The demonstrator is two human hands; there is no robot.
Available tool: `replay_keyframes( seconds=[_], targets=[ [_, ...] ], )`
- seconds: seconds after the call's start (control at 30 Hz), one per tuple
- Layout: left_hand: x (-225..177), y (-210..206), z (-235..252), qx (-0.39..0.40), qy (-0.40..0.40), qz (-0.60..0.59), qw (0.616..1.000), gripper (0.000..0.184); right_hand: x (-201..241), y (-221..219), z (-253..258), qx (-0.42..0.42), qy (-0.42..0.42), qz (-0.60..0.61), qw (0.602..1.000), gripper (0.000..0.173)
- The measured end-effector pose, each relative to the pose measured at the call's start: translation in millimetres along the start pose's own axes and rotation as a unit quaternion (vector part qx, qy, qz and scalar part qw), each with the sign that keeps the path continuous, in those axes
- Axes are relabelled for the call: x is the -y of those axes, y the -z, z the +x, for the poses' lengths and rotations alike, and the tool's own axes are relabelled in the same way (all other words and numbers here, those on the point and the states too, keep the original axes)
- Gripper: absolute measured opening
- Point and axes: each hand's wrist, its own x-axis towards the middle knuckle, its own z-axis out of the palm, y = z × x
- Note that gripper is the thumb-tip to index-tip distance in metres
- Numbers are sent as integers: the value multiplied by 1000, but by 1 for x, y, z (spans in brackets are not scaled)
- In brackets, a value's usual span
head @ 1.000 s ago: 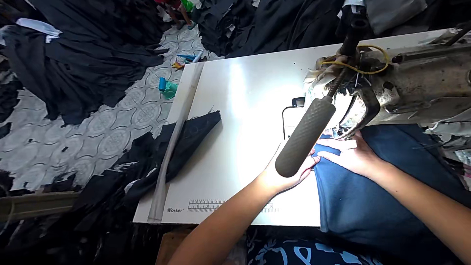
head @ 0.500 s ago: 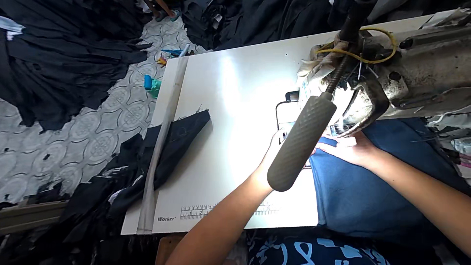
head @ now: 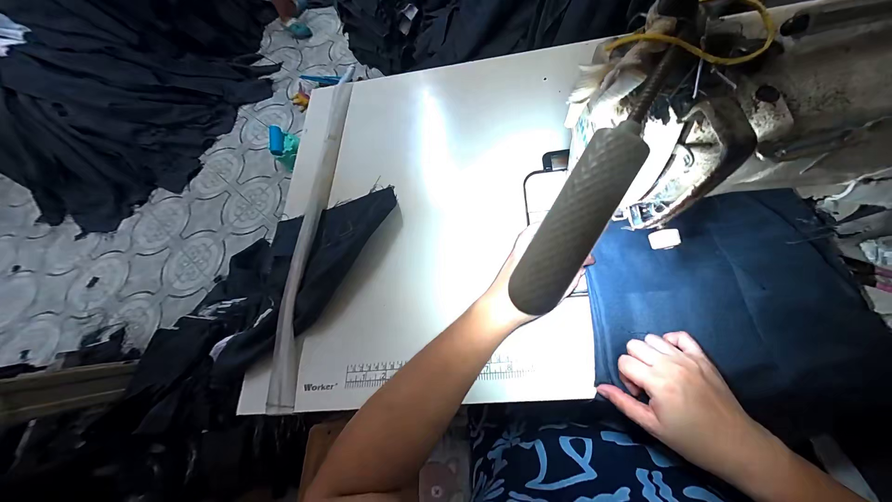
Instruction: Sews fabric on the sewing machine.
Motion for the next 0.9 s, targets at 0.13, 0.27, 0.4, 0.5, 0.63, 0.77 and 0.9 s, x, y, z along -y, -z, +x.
replay_keyframes(
  seconds=[0.13,0.27,0.4,0.5,0.63,0.77,0.9],
  targets=[
    [-9,12,3,14,-64,-60,996,20,0,7,-1,26,-8,25,999,31],
    [-12,11,4,38,-70,-50,996,18,0,17,-2,21,8,60,998,28],
    [-19,5,7,0,-61,-16,998,17,0,33,4,-20,12,101,995,28],
    [-24,2,8,-53,-60,17,997,15,2,40,9,-37,11,117,992,27],
    [-23,0,7,-80,-111,32,990,13,4,42,13,-47,16,134,990,28],
    [-22,-1,4,-81,-122,31,989,15,3,41,13,-42,27,139,989,27],
    [-22,-2,2,-79,-122,47,988,19,-13,38,26,-49,28,228,972,33]
  ],
)
